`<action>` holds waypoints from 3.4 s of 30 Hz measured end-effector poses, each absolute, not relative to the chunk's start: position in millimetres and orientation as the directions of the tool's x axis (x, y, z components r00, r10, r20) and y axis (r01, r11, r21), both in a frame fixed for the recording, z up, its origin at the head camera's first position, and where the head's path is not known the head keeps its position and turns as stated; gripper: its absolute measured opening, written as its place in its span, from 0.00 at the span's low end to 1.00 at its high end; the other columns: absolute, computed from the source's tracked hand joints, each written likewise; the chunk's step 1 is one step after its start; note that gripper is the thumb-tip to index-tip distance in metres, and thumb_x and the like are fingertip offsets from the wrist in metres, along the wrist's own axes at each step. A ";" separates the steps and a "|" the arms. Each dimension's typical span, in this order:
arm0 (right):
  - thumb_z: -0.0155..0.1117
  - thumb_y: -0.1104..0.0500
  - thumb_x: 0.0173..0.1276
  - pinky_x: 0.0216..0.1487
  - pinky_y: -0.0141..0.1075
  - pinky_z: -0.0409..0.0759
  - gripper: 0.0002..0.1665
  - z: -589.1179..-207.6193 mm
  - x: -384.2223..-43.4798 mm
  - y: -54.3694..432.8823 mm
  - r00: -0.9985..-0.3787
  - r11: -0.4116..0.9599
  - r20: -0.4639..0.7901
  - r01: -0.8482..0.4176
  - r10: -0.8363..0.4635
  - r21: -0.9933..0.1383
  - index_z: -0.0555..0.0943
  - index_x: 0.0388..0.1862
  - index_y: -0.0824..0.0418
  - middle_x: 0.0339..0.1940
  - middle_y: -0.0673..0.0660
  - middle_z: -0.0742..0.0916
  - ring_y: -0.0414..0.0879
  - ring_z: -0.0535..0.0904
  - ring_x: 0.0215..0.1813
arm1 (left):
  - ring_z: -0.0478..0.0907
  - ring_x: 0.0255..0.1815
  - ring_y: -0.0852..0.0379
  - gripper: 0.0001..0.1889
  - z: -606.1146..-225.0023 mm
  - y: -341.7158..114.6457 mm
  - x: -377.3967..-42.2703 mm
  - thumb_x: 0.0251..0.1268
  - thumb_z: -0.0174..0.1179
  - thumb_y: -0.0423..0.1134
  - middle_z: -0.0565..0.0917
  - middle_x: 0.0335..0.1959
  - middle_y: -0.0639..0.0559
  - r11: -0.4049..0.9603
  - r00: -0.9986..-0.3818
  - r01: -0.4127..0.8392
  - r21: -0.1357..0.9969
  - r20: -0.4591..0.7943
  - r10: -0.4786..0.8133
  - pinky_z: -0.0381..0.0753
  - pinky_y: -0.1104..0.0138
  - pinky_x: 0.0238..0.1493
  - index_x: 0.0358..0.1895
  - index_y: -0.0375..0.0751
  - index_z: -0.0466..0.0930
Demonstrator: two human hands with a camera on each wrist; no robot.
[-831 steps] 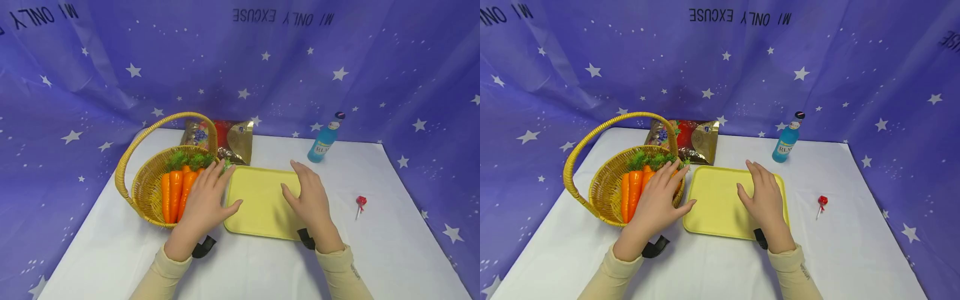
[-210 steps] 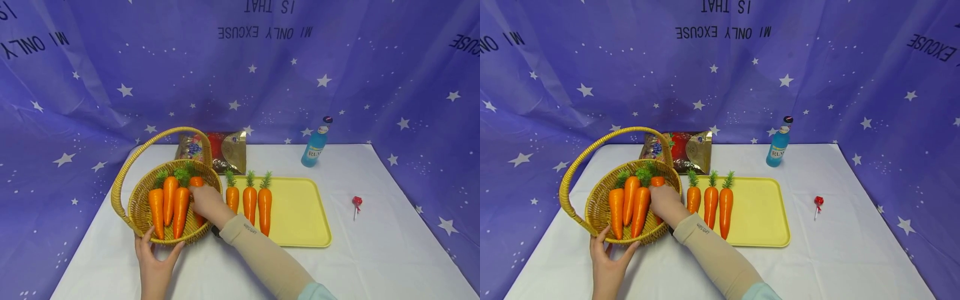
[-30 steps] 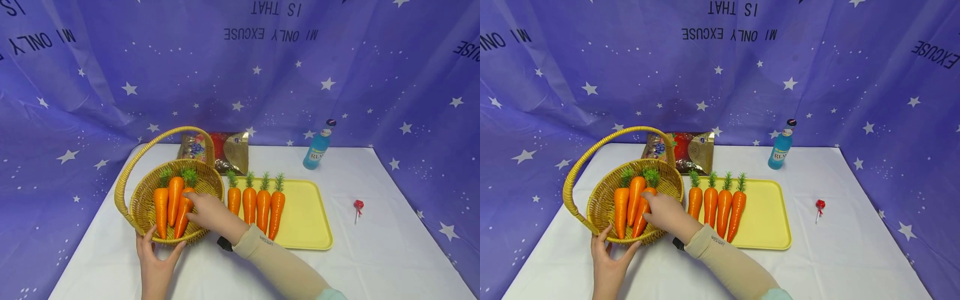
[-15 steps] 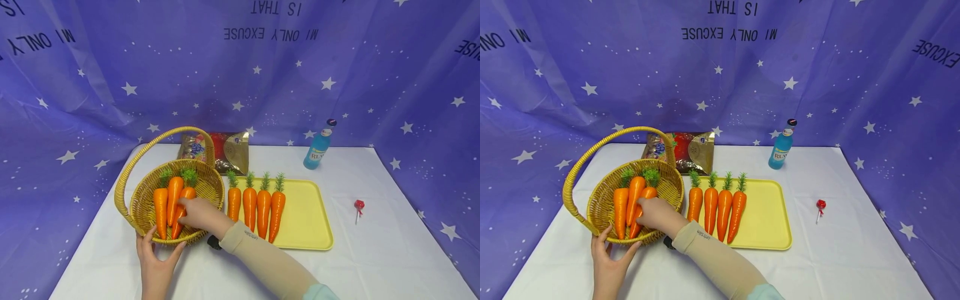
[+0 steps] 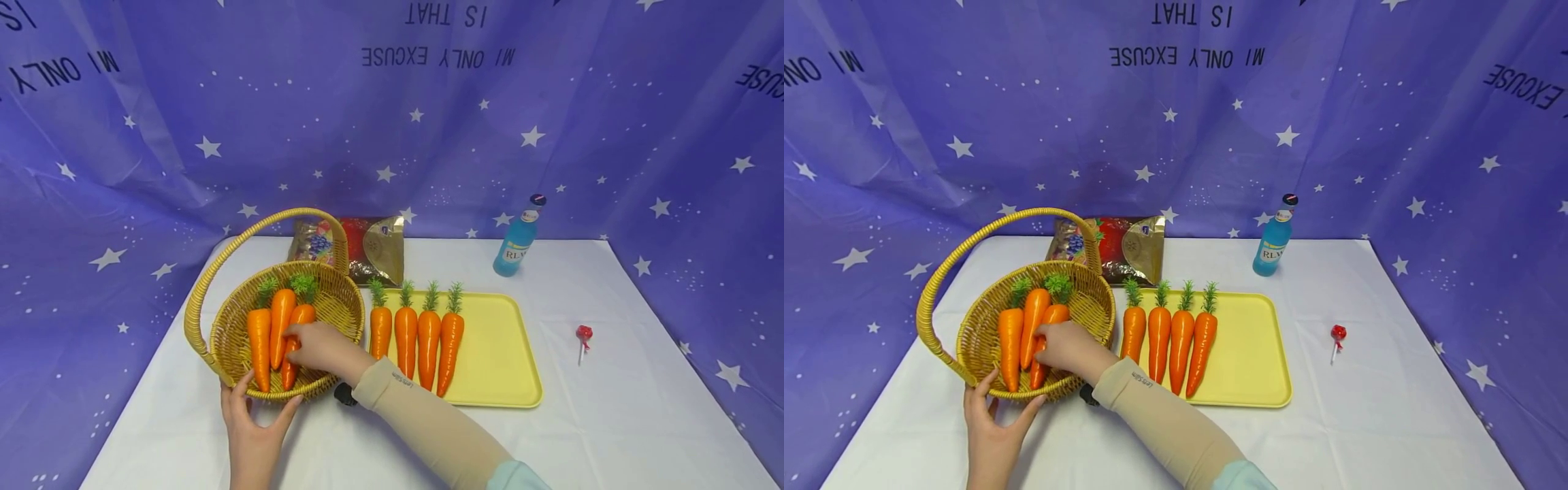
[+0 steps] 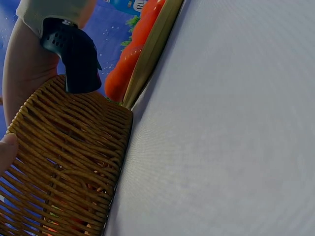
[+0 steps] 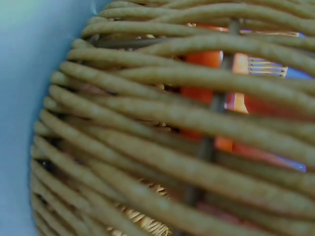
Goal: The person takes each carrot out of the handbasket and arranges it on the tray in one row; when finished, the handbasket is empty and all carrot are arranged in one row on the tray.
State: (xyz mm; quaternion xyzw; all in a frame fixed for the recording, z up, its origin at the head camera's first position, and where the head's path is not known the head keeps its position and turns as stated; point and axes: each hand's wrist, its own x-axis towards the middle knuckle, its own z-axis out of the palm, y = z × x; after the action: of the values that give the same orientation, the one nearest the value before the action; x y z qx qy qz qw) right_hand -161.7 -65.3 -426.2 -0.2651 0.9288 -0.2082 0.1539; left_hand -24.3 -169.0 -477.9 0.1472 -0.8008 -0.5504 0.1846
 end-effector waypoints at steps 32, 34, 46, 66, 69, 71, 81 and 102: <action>0.66 0.51 0.67 0.36 0.29 0.76 0.15 -400.8 -159.3 -30.3 -0.849 0.544 0.058 -0.388 -0.526 -0.744 0.82 0.52 0.44 0.46 0.43 0.84 0.37 0.76 0.39 | 0.33 0.76 0.47 0.46 -479.6 -169.8 -23.6 0.49 0.75 0.37 0.30 0.77 0.46 0.348 -0.890 -0.030 0.937 0.133 -0.436 0.52 0.41 0.70 0.70 0.40 0.56; 0.66 0.51 0.67 0.36 0.29 0.76 0.15 -396.6 -157.2 -25.3 -0.849 0.517 0.072 -0.384 -0.524 -0.765 0.82 0.52 0.45 0.46 0.43 0.84 0.37 0.77 0.40 | 0.33 0.76 0.47 0.46 -479.7 -169.8 -23.4 0.49 0.75 0.37 0.30 0.77 0.47 0.346 -0.889 -0.023 0.938 0.139 -0.435 0.52 0.42 0.70 0.70 0.40 0.57; 0.66 0.53 0.67 0.36 0.30 0.82 0.16 -360.1 -129.0 14.3 -0.841 0.374 0.173 -0.399 -0.512 -0.837 0.81 0.53 0.44 0.53 0.40 0.81 0.38 0.80 0.41 | 0.34 0.76 0.45 0.46 -479.0 -169.1 -24.1 0.50 0.75 0.40 0.29 0.77 0.47 0.342 -0.893 -0.060 0.938 0.103 -0.437 0.52 0.41 0.69 0.71 0.40 0.56; 0.69 0.53 0.65 0.40 0.39 0.83 0.17 -385.3 -107.5 156.8 -0.983 0.460 0.111 -0.167 -0.147 -0.872 0.81 0.53 0.46 0.48 0.51 0.84 0.49 0.81 0.43 | 0.31 0.76 0.44 0.48 -477.0 -169.9 -23.9 0.51 0.74 0.43 0.27 0.77 0.45 0.336 -0.903 -0.092 0.937 0.063 -0.424 0.48 0.43 0.72 0.72 0.43 0.53; 0.69 0.53 0.65 0.40 0.40 0.83 0.17 -395.8 -106.9 175.9 -0.988 0.490 0.114 -0.151 -0.104 -0.858 0.82 0.53 0.47 0.48 0.52 0.84 0.50 0.82 0.42 | 0.30 0.76 0.42 0.49 -477.2 -170.3 -23.8 0.51 0.74 0.44 0.26 0.77 0.45 0.333 -0.904 -0.099 0.938 0.055 -0.423 0.45 0.43 0.72 0.73 0.43 0.52; 0.68 0.53 0.65 0.41 0.40 0.83 0.17 -402.5 -105.8 186.5 -0.991 0.518 0.114 -0.137 -0.077 -0.845 0.82 0.53 0.48 0.48 0.54 0.84 0.50 0.82 0.41 | 0.29 0.76 0.42 0.49 -477.4 -170.6 -23.9 0.51 0.74 0.44 0.26 0.77 0.45 0.333 -0.905 -0.098 0.938 0.055 -0.421 0.45 0.42 0.72 0.73 0.42 0.52; 0.68 0.57 0.65 0.41 0.41 0.81 0.17 -431.3 -99.8 213.0 -1.000 0.633 0.019 -0.003 0.018 -0.775 0.82 0.53 0.52 0.45 0.58 0.85 0.49 0.82 0.37 | 0.32 0.76 0.44 0.47 -476.3 -169.7 -24.7 0.51 0.75 0.42 0.28 0.77 0.46 0.339 -0.900 -0.084 0.937 0.075 -0.429 0.48 0.44 0.72 0.72 0.43 0.54; 0.67 0.55 0.66 0.42 0.44 0.81 0.21 -455.7 -97.8 207.3 -0.997 0.751 -0.071 0.068 0.028 -0.657 0.80 0.58 0.50 0.48 0.54 0.84 0.47 0.80 0.42 | 0.32 0.76 0.46 0.46 -476.7 -169.2 -23.3 0.51 0.75 0.41 0.28 0.77 0.47 0.343 -0.898 -0.063 0.937 0.096 -0.429 0.49 0.44 0.72 0.71 0.41 0.55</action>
State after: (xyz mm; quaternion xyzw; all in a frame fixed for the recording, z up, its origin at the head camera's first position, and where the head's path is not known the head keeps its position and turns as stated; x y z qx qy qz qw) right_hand -97.8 207.3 -455.7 0.0257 0.9352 -0.3522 0.0281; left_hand -23.3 -169.2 -476.7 0.1532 -0.8027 -0.5522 0.1654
